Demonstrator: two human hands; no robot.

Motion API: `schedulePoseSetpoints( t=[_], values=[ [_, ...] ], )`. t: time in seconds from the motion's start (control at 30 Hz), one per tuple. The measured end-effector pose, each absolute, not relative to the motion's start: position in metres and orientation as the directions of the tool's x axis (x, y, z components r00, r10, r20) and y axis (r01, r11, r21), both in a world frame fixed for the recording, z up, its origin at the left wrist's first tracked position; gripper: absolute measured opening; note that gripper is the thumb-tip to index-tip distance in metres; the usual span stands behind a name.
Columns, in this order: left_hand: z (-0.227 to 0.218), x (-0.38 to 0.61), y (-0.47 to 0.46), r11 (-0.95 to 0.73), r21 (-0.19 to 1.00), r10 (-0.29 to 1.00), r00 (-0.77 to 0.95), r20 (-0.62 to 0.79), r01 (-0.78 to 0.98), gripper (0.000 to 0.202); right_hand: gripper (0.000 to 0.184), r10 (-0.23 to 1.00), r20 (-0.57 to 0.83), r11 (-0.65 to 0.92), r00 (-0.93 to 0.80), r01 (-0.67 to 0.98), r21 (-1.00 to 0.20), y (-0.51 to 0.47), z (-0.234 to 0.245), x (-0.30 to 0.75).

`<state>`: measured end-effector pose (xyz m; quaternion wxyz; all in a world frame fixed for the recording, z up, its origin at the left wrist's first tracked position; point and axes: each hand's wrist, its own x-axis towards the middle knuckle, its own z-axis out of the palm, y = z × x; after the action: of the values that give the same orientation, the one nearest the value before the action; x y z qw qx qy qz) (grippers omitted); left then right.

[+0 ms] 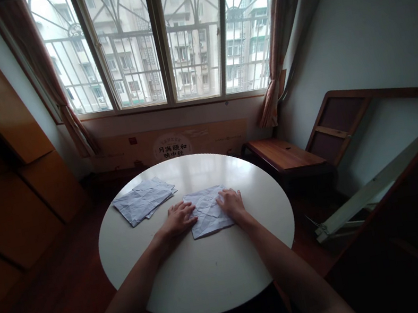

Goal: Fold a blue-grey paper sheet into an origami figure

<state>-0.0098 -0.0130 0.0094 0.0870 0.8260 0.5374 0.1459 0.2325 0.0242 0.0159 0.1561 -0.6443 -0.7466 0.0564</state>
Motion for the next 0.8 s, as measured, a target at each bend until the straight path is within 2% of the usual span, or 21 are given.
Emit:
schedulePoseSetpoints(
  t=[0.1,0.23,0.4,0.53,0.63,0.8],
  values=[
    [0.011,-0.01,-0.014,-0.414,0.293,0.898,0.334,0.287,0.862,0.04,0.039,0.957,0.278,0.166,-0.077,0.934,-0.315,0.023,0.023,0.238],
    [0.01,-0.011,-0.012,-0.455,0.295,0.864,0.338,0.372,0.84,0.035,0.036,0.95,0.299,0.187,-0.092,0.934,-0.306,0.019,0.025,0.234],
    [0.007,-0.011,-0.013,-0.489,0.299,0.866,0.412,0.284,0.82,0.038,0.033,0.944,0.261,0.275,-0.201,0.917,-0.29,0.022,0.017,0.229],
    [0.005,-0.009,-0.016,-0.48,0.246,0.86,0.397,0.322,0.842,0.043,0.034,0.889,0.299,0.437,-0.347,0.837,-0.328,0.024,0.013,0.224],
    [0.002,-0.006,-0.016,-0.448,0.201,0.872,0.377,0.311,0.871,0.048,0.042,0.833,0.319,0.546,-0.452,0.766,-0.34,0.02,0.011,0.216],
    [-0.003,-0.005,-0.009,-0.435,0.187,0.898,0.411,0.156,0.881,0.051,0.054,0.831,0.131,0.555,-0.541,0.789,-0.264,0.013,0.007,0.204]
  ],
)
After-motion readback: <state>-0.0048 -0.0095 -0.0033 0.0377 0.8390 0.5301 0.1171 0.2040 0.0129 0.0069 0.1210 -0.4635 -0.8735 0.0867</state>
